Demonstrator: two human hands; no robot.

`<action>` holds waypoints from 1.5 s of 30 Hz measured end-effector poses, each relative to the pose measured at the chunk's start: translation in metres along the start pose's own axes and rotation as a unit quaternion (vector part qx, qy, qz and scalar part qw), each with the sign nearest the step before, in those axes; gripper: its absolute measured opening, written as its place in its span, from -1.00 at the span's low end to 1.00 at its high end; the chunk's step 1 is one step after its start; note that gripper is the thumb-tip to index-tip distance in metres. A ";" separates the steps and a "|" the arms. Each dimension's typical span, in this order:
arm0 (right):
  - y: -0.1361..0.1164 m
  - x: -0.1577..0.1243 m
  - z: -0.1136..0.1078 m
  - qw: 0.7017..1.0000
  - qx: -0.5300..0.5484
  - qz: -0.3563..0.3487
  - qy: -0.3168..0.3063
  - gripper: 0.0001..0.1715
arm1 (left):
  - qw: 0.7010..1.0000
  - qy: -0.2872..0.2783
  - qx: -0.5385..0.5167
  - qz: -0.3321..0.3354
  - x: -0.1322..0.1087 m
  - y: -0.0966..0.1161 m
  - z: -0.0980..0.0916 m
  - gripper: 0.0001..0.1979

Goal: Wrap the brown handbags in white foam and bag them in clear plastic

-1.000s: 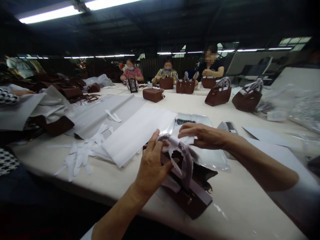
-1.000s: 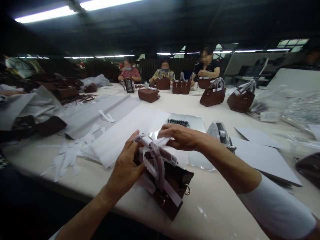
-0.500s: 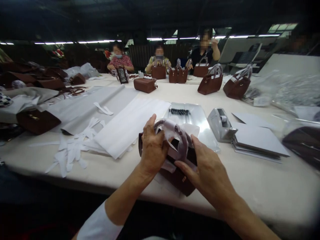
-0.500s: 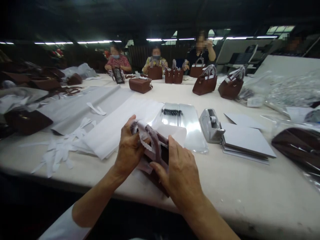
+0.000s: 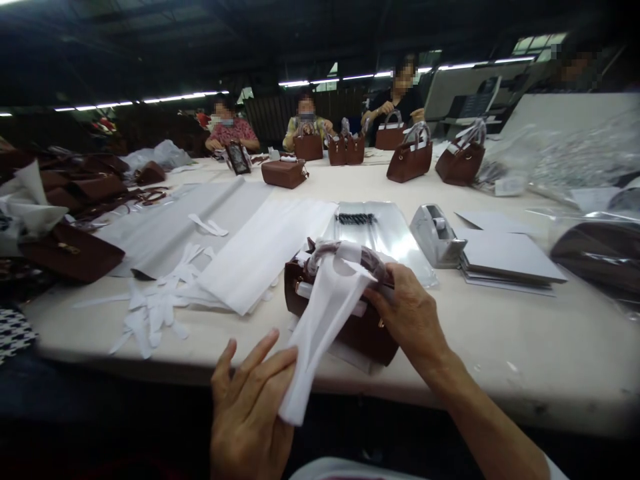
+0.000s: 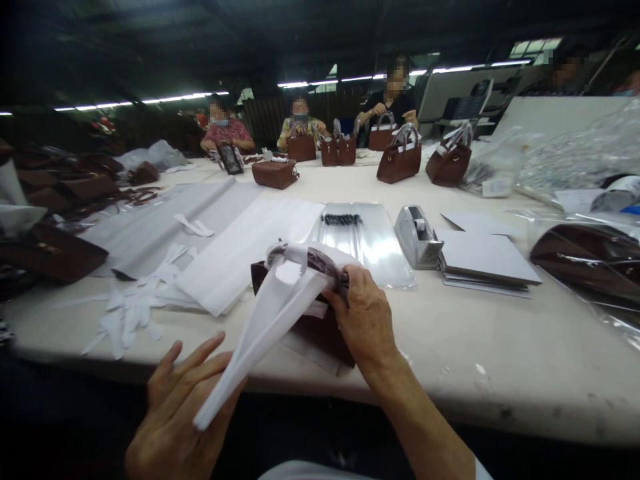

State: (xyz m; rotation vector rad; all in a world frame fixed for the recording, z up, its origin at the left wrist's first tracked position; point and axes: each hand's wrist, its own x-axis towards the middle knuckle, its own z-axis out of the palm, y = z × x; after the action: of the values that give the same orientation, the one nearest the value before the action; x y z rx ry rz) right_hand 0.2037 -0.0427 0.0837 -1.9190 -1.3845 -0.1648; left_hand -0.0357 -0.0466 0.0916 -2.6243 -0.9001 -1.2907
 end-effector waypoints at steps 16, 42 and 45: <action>0.019 0.042 0.008 0.999 -0.043 -0.013 -0.016 -0.57 | 0.996 0.021 -0.044 0.074 -0.038 -0.050 0.121 -0.87; 0.098 0.068 -0.016 0.961 0.149 -0.051 -0.228 -0.37 | 0.978 -0.138 -0.063 0.141 0.064 -0.025 0.127 -0.92; 0.098 0.018 -0.024 0.927 0.214 -0.159 -0.264 -0.43 | 0.977 -0.137 -0.085 0.139 0.067 -0.027 0.123 -0.91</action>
State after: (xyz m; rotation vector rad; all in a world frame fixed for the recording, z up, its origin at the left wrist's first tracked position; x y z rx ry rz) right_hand 0.3031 -0.0570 0.0611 -1.4097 -1.8952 0.5011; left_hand 0.0675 0.0459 0.0585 -2.9795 -0.4368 -0.9941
